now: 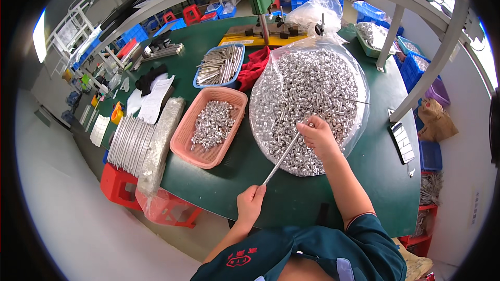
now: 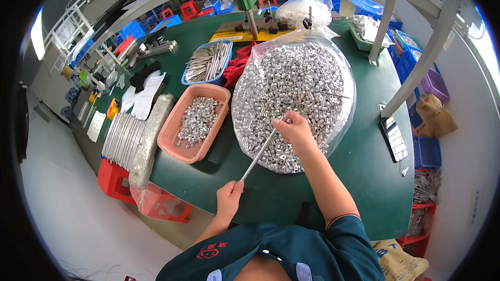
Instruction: The person uses a long metal rod to pick up small cylindrical metal parts from a large plastic bag and threads them onto the rod. The person repeats this action continuously, accumulating a stack of parts on the rod. A coworker is visible in the background working at a separate station.
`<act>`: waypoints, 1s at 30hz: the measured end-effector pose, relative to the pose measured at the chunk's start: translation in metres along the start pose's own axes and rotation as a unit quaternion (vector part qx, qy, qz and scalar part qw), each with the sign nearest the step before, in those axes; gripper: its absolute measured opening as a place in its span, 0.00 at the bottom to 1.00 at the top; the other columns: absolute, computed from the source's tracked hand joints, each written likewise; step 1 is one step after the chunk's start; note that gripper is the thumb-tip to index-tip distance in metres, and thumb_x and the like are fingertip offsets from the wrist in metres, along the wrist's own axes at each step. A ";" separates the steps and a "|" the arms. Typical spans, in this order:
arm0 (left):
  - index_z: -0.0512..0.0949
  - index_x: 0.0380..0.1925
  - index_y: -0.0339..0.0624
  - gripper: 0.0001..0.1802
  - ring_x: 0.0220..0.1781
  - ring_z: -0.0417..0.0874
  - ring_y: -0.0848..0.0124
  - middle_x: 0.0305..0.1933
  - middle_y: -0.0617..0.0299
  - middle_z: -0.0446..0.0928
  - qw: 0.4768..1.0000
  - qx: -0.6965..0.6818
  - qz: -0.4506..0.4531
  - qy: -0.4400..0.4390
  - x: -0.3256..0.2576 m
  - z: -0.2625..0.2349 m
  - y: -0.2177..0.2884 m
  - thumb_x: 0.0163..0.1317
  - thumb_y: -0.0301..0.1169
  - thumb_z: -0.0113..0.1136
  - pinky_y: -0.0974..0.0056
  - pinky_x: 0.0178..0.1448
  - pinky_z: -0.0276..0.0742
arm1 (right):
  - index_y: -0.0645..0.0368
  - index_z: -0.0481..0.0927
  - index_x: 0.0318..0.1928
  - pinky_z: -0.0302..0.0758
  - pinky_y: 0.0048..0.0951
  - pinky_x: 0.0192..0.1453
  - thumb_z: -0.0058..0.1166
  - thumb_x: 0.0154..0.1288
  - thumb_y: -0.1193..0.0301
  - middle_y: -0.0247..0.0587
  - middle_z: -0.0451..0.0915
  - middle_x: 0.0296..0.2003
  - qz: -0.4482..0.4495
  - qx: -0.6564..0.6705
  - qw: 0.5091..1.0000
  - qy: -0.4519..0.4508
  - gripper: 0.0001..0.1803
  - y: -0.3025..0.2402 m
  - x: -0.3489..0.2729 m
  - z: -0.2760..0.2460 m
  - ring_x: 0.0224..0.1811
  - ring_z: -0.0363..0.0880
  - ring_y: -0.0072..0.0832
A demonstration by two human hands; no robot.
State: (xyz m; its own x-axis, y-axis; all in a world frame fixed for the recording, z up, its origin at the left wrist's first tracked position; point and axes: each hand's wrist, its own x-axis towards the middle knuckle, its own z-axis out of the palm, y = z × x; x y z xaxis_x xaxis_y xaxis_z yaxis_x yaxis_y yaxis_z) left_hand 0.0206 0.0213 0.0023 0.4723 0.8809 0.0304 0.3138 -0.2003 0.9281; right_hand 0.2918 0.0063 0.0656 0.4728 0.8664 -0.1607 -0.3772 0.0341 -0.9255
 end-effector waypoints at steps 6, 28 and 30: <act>0.73 0.20 0.37 0.20 0.22 0.61 0.82 0.16 0.70 0.63 0.999 -0.030 -0.040 0.006 0.002 -0.002 0.003 0.69 0.38 0.56 0.71 0.26 0.57 | 0.63 0.73 0.42 0.51 0.17 0.18 0.57 0.68 0.65 0.29 0.71 0.26 0.124 -0.009 0.988 -0.092 0.13 -0.009 -0.006 0.005 0.16 0.55 0.11; 0.71 0.20 0.34 0.20 0.19 0.59 0.79 0.14 0.63 0.60 1.000 -0.011 0.001 -0.019 0.001 -0.002 -0.003 0.67 0.38 0.59 0.66 0.22 0.58 | 0.61 0.78 0.38 0.50 0.14 0.15 0.54 0.67 0.71 0.30 0.71 0.22 0.095 0.185 0.970 -0.129 0.05 -0.016 0.011 -0.041 0.16 0.57 0.11; 0.71 0.20 0.34 0.20 0.19 0.59 0.79 0.14 0.62 0.60 1.000 -0.008 -0.007 -0.026 0.001 -0.004 0.001 0.67 0.37 0.59 0.66 0.22 0.58 | 0.59 0.78 0.35 0.50 0.14 0.16 0.57 0.65 0.70 0.27 0.70 0.20 0.055 0.094 0.990 -0.090 0.06 -0.021 0.005 -0.036 0.15 0.57 0.11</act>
State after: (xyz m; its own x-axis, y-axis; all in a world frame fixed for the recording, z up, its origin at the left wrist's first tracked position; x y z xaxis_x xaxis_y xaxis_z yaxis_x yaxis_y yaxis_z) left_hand 0.0179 0.0236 0.0052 0.5101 0.8601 -0.0015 0.3070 -0.1805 0.9344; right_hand 0.3310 -0.0078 0.0719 0.2766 0.9443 -0.1782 -0.5685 0.0113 -0.8226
